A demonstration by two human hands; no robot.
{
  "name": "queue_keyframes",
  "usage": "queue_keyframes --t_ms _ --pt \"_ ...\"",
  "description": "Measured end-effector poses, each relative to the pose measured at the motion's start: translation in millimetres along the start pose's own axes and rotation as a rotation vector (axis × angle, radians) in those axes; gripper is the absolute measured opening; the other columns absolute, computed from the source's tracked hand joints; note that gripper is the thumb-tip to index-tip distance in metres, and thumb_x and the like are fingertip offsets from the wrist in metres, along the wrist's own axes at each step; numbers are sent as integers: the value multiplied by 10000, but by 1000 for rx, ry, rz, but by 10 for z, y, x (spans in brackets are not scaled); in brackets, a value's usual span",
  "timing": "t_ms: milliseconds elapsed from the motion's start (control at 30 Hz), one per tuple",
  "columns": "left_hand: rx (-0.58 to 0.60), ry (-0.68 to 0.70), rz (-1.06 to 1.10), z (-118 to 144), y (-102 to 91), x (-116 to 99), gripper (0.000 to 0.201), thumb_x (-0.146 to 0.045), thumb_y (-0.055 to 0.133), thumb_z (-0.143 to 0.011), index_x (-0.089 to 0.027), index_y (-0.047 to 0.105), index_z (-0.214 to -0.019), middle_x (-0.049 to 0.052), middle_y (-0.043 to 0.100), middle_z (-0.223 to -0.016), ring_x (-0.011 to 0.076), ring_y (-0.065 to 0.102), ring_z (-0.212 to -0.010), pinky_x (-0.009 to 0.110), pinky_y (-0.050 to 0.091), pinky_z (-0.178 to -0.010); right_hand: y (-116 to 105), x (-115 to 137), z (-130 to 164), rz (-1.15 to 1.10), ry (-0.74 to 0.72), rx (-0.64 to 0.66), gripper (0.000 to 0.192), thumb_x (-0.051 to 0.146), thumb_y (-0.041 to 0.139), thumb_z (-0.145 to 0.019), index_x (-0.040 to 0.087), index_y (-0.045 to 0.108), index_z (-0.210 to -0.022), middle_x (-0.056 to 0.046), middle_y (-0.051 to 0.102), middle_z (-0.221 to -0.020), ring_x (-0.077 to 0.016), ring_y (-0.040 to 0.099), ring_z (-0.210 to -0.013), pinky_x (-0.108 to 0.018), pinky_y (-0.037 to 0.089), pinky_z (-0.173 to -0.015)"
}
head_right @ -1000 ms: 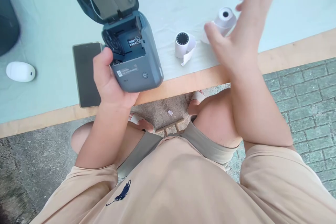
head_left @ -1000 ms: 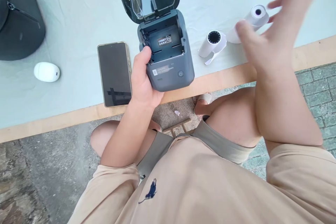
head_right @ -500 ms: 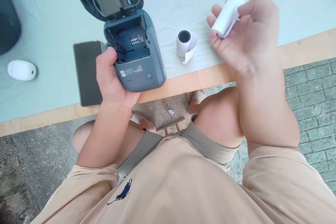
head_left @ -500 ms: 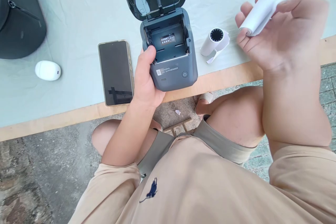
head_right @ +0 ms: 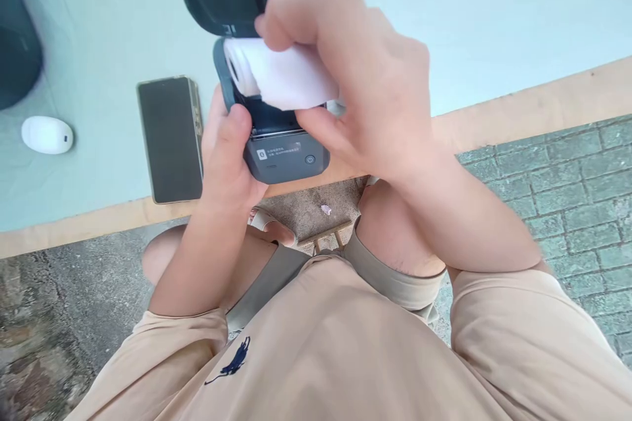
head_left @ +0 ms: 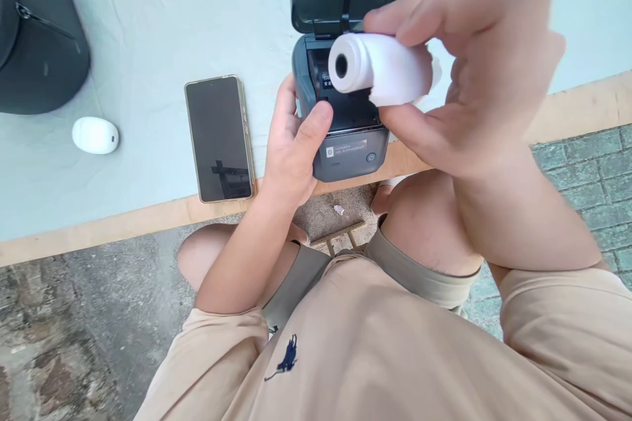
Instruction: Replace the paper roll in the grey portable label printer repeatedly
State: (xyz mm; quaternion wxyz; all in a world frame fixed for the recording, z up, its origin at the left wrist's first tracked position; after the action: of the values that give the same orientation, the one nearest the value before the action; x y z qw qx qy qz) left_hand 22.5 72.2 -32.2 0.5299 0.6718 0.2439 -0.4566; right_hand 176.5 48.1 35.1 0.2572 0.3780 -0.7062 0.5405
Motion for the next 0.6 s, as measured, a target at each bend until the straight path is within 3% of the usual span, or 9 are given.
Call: queue_keyframes --t_ms 100,200,267,333,433,533,600 --pt "38 -22 -137 -6 2 7 394 -559 485 -933 -253 560 -1170 47 668 -1158 323 529 -1372 409 497 -1073 27 111 -19 242 -192 -21 313 121 574 -782 330 570 -1015 120 681 -1188 -188 668 -1192 -385 557 -929" --pt "78 -36 -230 -23 4 13 431 -525 321 -948 -238 506 -1212 38 642 -1151 336 554 -1350 455 485 -1060 55 91 -16 286 -275 -15 246 102 522 -811 293 581 -954 115 671 -1263 -180 658 -1222 -411 552 -1001" --pt "82 -54 -150 -37 1 20 432 -576 465 -878 -263 528 -1170 53 662 -1162 344 576 -1318 419 519 -1041 58 91 -3 278 -355 -49 179 148 513 -835 288 597 -908 98 679 -1239 -173 647 -1226 -418 546 -1019" --pt "80 -80 -36 -43 1 25 447 -612 603 -797 -294 558 -1108 61 684 -1145 351 581 -1298 390 549 -1011 71 91 14 305 -410 -89 129 239 509 -866 299 623 -864 65 708 -1107 -177 678 -1090 -416 558 -915" --pt "65 -101 86 -25 -1 16 332 -509 656 -835 -307 557 -1078 34 684 -1094 302 598 -1284 381 562 -997 134 109 62 345 -496 -87 164 387 512 -890 322 656 -846 45 718 -920 -188 686 -917 -426 522 -780" --pt "41 -103 105 7 -20 9 304 -322 696 -858 -268 535 -1110 18 672 -1068 252 634 -1239 372 558 -1016 162 134 120 277 -582 -60 164 475 578 -873 329 654 -876 59 722 -892 -198 688 -994 -436 516 -836" --pt "28 -99 71 23 -35 10 389 -295 748 -815 -246 532 -1136 19 671 -1034 252 661 -1190 363 569 -991 116 118 121 232 -545 -83 123 426 577 -885 328 645 -913 46 708 -954 -192 668 -1019 -436 524 -886"
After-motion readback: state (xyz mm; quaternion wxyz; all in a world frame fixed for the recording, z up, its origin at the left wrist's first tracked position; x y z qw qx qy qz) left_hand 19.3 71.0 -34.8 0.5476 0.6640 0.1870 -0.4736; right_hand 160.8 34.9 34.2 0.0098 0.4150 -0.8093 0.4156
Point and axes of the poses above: each hand's wrist, its own z-axis away from the middle knuckle, its own y-axis out of the palm, x = y × z, the point moved 5 cm from there along -z, towards the middle knuckle
